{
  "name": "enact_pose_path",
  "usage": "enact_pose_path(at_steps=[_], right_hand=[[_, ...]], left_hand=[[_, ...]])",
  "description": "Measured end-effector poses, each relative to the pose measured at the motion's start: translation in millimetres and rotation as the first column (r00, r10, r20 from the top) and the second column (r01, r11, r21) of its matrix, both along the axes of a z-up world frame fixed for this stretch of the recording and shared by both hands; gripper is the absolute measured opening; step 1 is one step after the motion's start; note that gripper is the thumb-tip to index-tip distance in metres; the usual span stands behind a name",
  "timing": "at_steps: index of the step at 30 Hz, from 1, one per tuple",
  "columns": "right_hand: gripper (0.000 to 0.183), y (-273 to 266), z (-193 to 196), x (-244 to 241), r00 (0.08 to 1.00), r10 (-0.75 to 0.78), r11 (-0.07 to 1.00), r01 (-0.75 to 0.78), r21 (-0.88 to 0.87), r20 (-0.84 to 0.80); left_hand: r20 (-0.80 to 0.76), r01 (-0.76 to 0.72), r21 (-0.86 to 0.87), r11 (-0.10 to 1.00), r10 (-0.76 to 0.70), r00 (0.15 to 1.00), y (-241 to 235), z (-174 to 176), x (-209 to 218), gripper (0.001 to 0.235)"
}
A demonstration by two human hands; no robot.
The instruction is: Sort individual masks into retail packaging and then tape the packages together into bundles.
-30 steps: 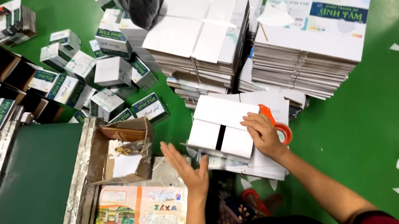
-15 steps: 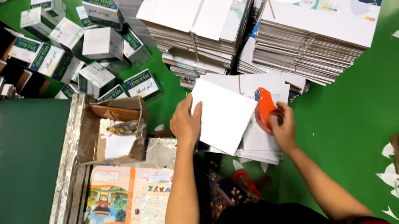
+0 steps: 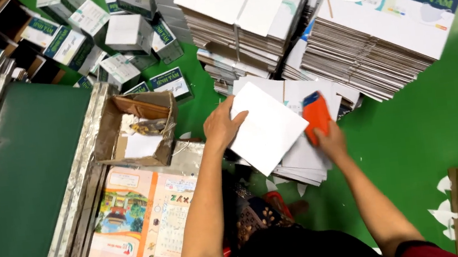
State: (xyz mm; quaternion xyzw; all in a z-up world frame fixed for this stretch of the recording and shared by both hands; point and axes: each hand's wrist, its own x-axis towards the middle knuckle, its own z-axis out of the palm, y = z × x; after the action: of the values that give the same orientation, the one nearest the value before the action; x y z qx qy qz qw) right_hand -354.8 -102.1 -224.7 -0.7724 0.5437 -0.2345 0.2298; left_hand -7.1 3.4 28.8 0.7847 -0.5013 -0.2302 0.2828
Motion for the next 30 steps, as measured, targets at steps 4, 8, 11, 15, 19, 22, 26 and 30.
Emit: enact_pose_path(at_steps=[4,8,11,15,19,22,26,30], right_hand=[[0.036,-9,74,-13,0.682,-0.124,0.976,-0.047,0.213,0.721],[0.055,29,241,47,0.279,-0.032,0.935,-0.331,0.128,0.960],[0.057,36,244,71,0.088,0.024,0.794,-0.607,0.035,0.996],[0.058,45,204,95,0.270,0.034,0.704,-0.690,0.168,0.962],[0.048,44,189,96,0.321,0.054,0.692,-0.695,0.196,0.946],[0.047,44,177,89,0.361,0.091,0.700,-0.686,0.199,0.928],[0.046,41,175,84,0.366,0.140,0.673,-0.717,0.183,0.920],[0.048,39,190,90,0.358,0.130,0.657,-0.729,0.190,0.924]], left_hand=[[-0.017,0.041,-0.014,0.999,-0.041,0.999,-4,-15,2,0.063],[0.027,0.077,-0.089,0.993,-0.075,0.997,-10,-39,9,0.061],[0.051,0.057,-0.036,0.998,-0.055,0.997,-14,-45,13,0.065],[0.049,0.016,-0.067,0.998,-0.012,0.999,-11,-43,9,0.059],[-0.044,-0.351,-0.490,0.798,0.379,0.924,-11,-76,7,0.029],[-0.394,-0.490,-0.363,0.793,0.346,0.852,-16,-63,25,0.038],[-0.837,-0.349,0.000,0.937,0.191,0.512,-19,-28,21,0.048],[-0.948,-0.294,-0.022,0.956,0.074,0.311,-23,-24,27,0.028]])
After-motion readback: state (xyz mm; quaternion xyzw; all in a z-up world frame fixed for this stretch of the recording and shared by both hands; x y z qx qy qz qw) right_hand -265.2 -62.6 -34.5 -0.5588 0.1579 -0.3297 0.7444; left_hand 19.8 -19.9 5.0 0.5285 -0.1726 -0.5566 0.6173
